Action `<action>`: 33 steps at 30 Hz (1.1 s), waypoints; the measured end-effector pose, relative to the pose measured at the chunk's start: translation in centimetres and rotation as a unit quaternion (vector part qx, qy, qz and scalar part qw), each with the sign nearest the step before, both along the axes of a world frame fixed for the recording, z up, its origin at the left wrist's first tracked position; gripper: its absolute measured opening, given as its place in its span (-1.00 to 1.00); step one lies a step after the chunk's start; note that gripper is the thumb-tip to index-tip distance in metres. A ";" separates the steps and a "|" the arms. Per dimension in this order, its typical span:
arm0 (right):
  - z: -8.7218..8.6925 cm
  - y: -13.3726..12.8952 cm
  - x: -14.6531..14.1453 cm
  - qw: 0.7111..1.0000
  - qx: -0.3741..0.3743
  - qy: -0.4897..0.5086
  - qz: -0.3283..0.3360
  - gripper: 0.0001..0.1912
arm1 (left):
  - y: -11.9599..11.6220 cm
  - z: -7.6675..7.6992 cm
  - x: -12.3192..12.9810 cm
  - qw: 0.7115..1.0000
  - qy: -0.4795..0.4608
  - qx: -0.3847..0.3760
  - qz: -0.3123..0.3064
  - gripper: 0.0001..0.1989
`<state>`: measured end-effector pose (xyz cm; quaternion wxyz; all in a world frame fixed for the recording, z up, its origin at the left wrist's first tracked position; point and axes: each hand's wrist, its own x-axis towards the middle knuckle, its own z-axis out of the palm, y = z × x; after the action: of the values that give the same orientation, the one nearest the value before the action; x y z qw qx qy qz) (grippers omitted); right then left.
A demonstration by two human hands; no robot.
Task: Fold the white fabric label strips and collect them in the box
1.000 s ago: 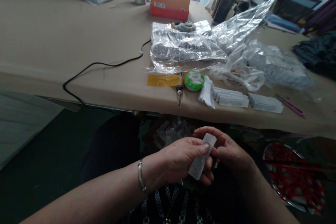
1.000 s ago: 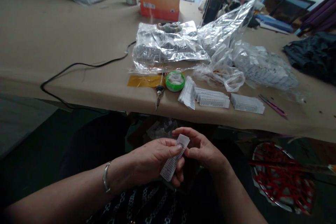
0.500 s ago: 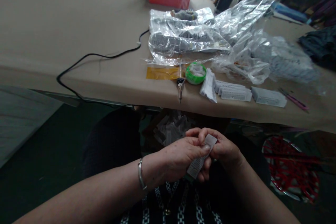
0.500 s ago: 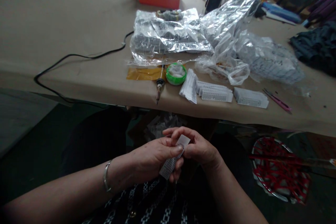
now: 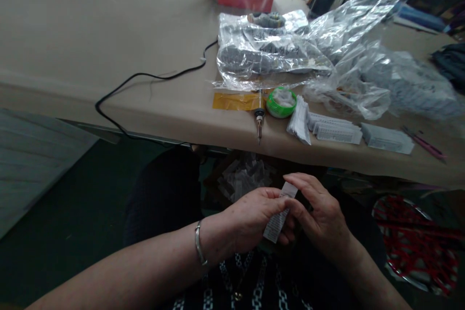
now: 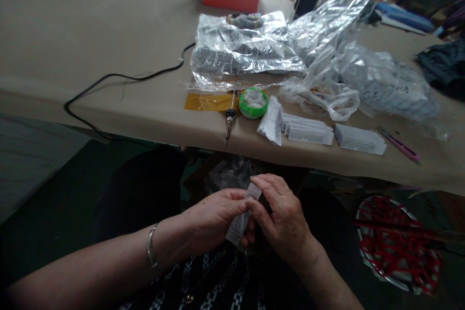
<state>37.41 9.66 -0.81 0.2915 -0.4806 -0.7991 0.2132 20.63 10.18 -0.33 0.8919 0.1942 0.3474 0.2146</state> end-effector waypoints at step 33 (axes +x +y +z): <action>0.2 4.5 -4.5 0.915 -0.288 0.277 -0.050 -0.78 | 1.4 -0.2 -3.1 0.913 0.220 0.309 0.149 -0.80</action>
<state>32.87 14.16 -0.65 0.3606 -0.5049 -0.5648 0.5441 17.53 11.58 -0.58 0.6462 0.4482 0.4759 0.3937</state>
